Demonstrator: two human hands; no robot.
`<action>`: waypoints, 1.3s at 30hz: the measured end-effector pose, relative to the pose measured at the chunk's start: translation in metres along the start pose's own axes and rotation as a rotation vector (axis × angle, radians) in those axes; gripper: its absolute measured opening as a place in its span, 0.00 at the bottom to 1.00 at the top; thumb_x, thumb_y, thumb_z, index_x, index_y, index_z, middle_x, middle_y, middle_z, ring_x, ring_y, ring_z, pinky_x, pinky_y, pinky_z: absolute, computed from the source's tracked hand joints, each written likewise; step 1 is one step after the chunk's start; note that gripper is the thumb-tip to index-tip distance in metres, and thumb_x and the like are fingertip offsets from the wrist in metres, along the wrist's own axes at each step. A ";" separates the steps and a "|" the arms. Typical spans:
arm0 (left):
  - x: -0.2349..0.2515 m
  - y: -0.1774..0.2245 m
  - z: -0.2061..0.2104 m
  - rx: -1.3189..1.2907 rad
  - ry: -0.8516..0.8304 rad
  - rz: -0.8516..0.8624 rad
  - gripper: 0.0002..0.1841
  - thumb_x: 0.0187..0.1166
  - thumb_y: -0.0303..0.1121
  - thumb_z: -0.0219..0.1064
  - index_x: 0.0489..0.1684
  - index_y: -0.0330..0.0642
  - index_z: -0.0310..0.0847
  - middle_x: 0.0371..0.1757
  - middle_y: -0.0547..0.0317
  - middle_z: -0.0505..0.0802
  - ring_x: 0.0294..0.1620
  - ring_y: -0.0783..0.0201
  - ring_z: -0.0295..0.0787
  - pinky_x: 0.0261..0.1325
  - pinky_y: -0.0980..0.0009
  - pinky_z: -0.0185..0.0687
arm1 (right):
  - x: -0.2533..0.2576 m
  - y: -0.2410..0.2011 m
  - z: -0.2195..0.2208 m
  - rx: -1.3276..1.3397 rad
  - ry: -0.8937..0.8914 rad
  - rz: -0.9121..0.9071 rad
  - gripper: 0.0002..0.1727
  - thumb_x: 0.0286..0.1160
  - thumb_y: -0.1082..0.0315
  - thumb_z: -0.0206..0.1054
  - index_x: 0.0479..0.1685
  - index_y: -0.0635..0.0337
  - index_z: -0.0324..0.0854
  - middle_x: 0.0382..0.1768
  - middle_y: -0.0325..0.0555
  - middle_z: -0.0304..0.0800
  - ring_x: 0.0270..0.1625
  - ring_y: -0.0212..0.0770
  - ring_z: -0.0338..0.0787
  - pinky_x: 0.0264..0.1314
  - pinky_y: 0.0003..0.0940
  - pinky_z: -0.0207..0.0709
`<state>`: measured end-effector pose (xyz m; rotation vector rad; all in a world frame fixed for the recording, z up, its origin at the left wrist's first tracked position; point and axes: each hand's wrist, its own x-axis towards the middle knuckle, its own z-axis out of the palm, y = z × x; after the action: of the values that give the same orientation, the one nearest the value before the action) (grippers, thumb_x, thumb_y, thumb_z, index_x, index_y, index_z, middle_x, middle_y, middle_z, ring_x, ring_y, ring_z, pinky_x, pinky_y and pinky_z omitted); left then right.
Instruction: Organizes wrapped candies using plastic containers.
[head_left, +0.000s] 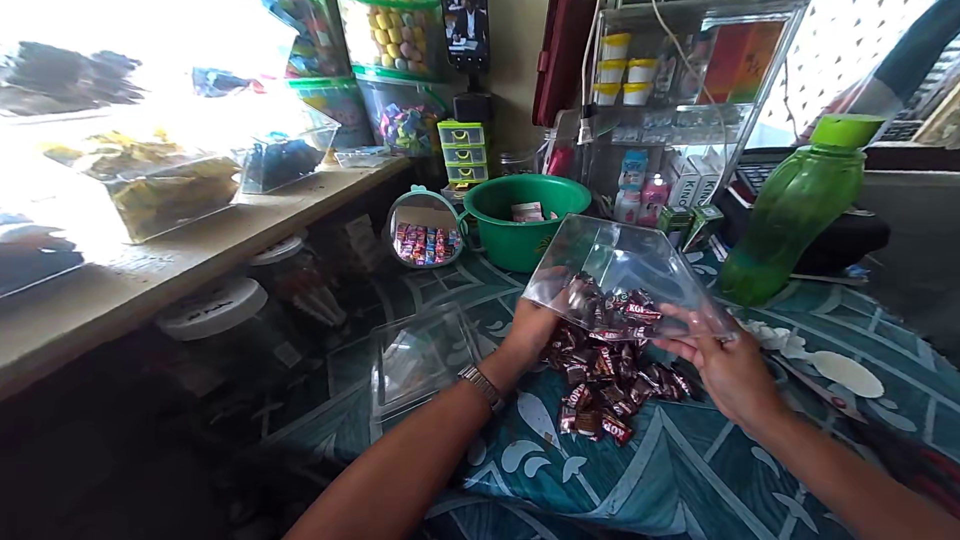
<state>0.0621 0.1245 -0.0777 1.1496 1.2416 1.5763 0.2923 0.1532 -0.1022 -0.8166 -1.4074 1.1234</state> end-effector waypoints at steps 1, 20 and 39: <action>0.001 0.001 -0.001 -0.003 0.001 -0.010 0.18 0.82 0.26 0.65 0.68 0.39 0.75 0.43 0.58 0.91 0.40 0.70 0.89 0.46 0.72 0.87 | 0.000 0.001 -0.002 -0.024 0.006 -0.041 0.27 0.90 0.75 0.45 0.88 0.66 0.59 0.68 0.53 0.85 0.52 0.40 0.95 0.54 0.36 0.92; 0.010 0.010 -0.012 0.596 -0.335 0.145 0.41 0.80 0.51 0.69 0.89 0.39 0.60 0.80 0.38 0.77 0.80 0.49 0.74 0.82 0.51 0.68 | 0.008 -0.028 -0.009 0.232 0.237 -0.059 0.13 0.93 0.75 0.40 0.64 0.64 0.67 0.54 0.46 0.94 0.44 0.41 0.98 0.52 0.34 0.93; 0.008 0.039 -0.026 -0.041 -0.153 0.293 0.34 0.91 0.56 0.30 0.93 0.48 0.49 0.88 0.53 0.69 0.85 0.58 0.68 0.83 0.57 0.67 | 0.004 -0.040 -0.014 0.260 0.176 -0.027 0.24 0.94 0.73 0.40 0.87 0.62 0.58 0.52 0.46 0.95 0.44 0.40 0.98 0.51 0.30 0.92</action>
<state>0.0325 0.1177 -0.0407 1.4479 0.9699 1.6797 0.3098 0.1474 -0.0639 -0.6892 -1.0969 1.1560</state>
